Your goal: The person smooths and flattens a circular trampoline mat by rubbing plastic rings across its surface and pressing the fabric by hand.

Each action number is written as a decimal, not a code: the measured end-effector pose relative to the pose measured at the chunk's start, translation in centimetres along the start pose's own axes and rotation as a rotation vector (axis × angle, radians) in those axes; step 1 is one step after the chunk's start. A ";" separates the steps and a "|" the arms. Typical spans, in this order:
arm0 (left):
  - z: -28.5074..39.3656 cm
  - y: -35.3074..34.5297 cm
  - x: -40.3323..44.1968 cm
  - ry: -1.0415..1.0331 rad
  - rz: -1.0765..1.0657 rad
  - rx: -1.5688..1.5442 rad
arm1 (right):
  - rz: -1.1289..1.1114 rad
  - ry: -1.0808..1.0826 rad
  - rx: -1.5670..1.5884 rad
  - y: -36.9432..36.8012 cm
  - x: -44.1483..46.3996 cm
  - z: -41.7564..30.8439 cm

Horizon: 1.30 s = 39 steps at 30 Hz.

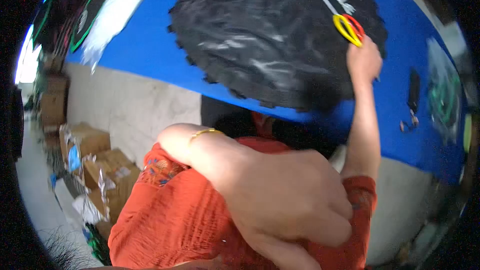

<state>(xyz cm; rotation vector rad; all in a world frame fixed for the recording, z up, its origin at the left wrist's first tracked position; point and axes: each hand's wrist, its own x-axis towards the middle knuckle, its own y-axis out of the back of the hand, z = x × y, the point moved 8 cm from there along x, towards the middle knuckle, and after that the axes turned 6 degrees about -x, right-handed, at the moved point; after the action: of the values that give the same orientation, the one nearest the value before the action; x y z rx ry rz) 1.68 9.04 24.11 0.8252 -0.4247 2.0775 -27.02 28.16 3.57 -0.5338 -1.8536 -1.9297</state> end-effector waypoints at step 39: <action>-2.1 0.1 0.1 0.277 -0.036 0.137 | -0.089 0.003 -0.067 -2.9 0.3 1.9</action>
<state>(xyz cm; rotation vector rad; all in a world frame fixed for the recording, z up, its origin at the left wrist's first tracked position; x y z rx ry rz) 0.76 10.23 22.64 0.6049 -0.1170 2.1659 -28.82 30.10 1.34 -0.4757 -1.8451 -2.0548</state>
